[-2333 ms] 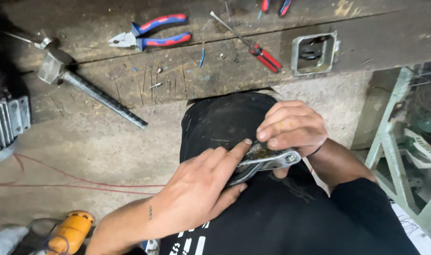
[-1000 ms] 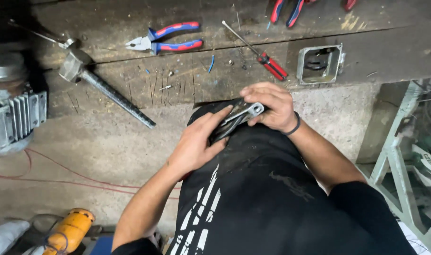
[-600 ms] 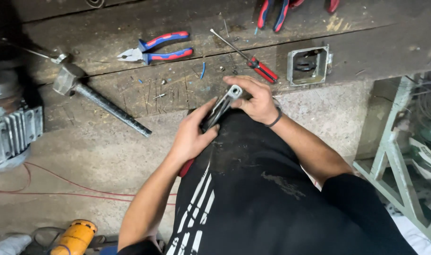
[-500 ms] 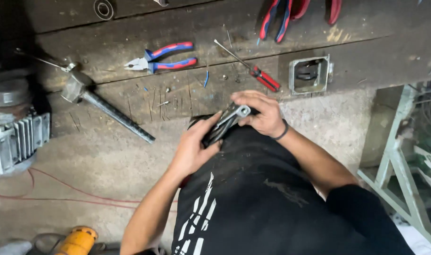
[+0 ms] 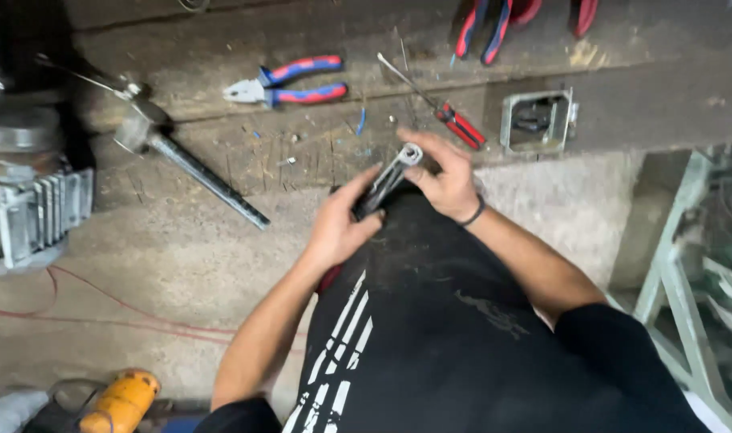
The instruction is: The person works on a small metal electrical component, using a screwdriver to tighten screws and pliers to manipulate parts. They then move to a larger electric motor, using pliers to adjust wires and components on the motor's body.
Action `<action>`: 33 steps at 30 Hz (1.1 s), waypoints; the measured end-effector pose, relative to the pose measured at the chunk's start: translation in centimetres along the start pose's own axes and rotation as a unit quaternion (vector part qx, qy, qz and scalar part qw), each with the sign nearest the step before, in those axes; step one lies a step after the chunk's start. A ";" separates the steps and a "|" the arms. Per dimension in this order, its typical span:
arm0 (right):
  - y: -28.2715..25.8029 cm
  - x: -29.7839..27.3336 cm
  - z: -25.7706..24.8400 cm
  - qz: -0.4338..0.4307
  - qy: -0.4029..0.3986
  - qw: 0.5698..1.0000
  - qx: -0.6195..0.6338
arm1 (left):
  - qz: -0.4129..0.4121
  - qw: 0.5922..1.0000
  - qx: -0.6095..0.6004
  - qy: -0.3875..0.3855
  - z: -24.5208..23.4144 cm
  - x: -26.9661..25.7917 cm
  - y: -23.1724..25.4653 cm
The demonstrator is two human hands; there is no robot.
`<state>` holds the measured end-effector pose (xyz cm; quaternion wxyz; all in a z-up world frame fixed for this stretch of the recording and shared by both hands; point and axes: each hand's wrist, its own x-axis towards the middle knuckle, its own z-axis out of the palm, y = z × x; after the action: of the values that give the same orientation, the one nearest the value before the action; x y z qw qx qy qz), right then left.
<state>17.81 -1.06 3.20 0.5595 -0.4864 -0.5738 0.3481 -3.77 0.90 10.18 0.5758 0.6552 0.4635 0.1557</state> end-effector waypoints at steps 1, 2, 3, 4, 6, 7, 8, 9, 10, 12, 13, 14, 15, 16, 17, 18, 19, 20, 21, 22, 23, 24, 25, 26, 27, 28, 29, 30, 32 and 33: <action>-0.1 -0.4 -0.1 -0.012 0.000 1.000 0.001 | 0.008 1.000 0.005 0.007 -0.4 -0.3 0.3; -0.4 -1.2 -0.6 0.002 0.000 1.000 0.012 | 0.003 1.000 0.009 -0.006 -0.4 -0.8 0.7; -0.6 -2.2 -0.9 0.015 0.000 1.000 0.023 | -0.002 1.000 0.012 -0.019 -0.4 -1.2 0.9; -1.1 -2.6 -0.9 0.026 -0.005 0.999 0.025 | -0.013 1.000 0.007 -0.021 -0.3 -1.8 1.1; -0.8 -1.7 -0.9 0.010 -0.014 1.000 0.024 | 0.005 1.000 0.028 -0.012 -0.7 -1.5 1.2; 0.1 -0.9 -0.9 -0.002 -0.018 1.000 0.024 | 0.013 0.999 0.031 -0.003 -0.8 -0.8 1.1; 0.3 -1.4 -0.8 -0.006 -0.014 0.999 0.051 | 0.006 0.999 0.038 -0.007 -0.7 -1.1 1.2; 0.5 -1.9 -0.8 -0.009 -0.011 0.997 0.078 | 0.000 0.999 0.045 -0.011 -0.5 -1.5 1.2; 0.3 -2.0 -0.7 -0.008 -0.009 0.997 0.075 | 0.001 0.999 0.044 -0.013 -0.6 -1.6 1.3; 0.1 -1.7 -0.6 -0.013 -0.010 0.996 0.089 | -0.011 0.999 0.042 -0.014 -0.7 -1.5 1.6; 0.4 -1.4 -0.7 -0.016 -0.011 0.996 0.087 | -0.007 0.999 0.042 -0.012 -0.7 -1.2 1.4; 0.5 -1.5 -0.6 -0.012 -0.010 0.996 0.093 | -0.009 0.999 0.041 -0.008 -0.6 -1.2 1.2; 0.6 -1.5 -0.5 -0.007 -0.008 0.995 0.099 | -0.011 0.999 0.040 -0.004 -0.6 -1.3 1.1; 0.7 -1.4 -0.5 -0.010 -0.009 0.995 0.099 | -0.009 0.999 0.041 -0.003 -0.6 -1.3 0.9; 0.7 -1.2 -0.5 -0.010 -0.011 0.995 0.102 | -0.010 0.999 0.035 0.000 -0.6 -1.3 0.8; 0.7 -1.3 -0.5 -0.008 -0.012 0.994 0.105 | -0.013 1.000 0.029 0.002 -0.5 -1.3 0.7; 0.5 -1.2 -0.5 -0.009 -0.012 0.994 0.105 | -0.012 1.000 0.029 0.002 -0.5 -1.4 0.9; 0.4 -1.1 -0.6 -0.013 -0.014 0.994 0.107 | -0.012 1.000 0.028 0.002 -0.6 -1.4 1.0; 0.3 -1.0 -0.6 -0.018 -0.017 0.994 0.110 | -0.012 1.000 0.026 0.002 -0.6 -1.3 1.1; 0.2 -1.0 -0.6 -0.018 -0.016 0.994 0.109 | -0.012 1.000 0.026 0.001 -0.6 -1.4 1.2; 0.1 -1.0 -0.7 -0.020 -0.017 0.994 0.110 | -0.013 1.000 0.028 0.000 -0.6 -1.4 1.2; 0.1 -0.9 -0.7 -0.023 -0.018 0.993 0.111 | -0.014 0.999 0.030 -0.001 -0.7 -1.3 1.2; 0.1 -0.9 -0.7 -0.023 -0.017 0.993 0.110 | -0.013 0.999 0.030 -0.001 -0.7 -1.3 1.3; 0.0 -0.9 -0.7 -0.025 -0.017 0.993 0.111 | -0.015 0.999 0.029 -0.003 -0.7 -1.3 1.4; -0.1 -0.9 -0.8 -0.026 -0.017 0.993 0.112 | -0.017 0.999 0.027 -0.006 -0.8 -1.3 1.5; -0.1 -0.8 -0.8 -0.026 -0.017 0.993 0.112 | -0.016 0.999 0.028 -0.006 -0.8 -1.3 1.7; -0.1 -0.8 -0.8 -0.029 -0.016 0.993 0.114 | -0.018 0.999 0.029 -0.007 -0.9 -1.3 1.8; -0.2 -0.8 -0.8 -0.030 -0.016 0.993 0.116 | -0.021 0.999 0.031 -0.008 -0.9 -1.4 2.0; -0.3 -0.7 -0.9 -0.033 -0.018 0.992 0.121 | -0.026 0.999 0.040 -0.006 -1.0 -1.4 2.3; -0.3 -0.7 -0.9 -0.036 -0.020 0.991 0.127 | -0.031 0.998 0.048 -0.003 -1.0 -1.5 2.5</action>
<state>18.56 -1.93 3.37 0.6169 -0.3836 -0.5534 0.4074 -4.23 0.59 13.25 0.5491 0.6681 0.4892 0.1134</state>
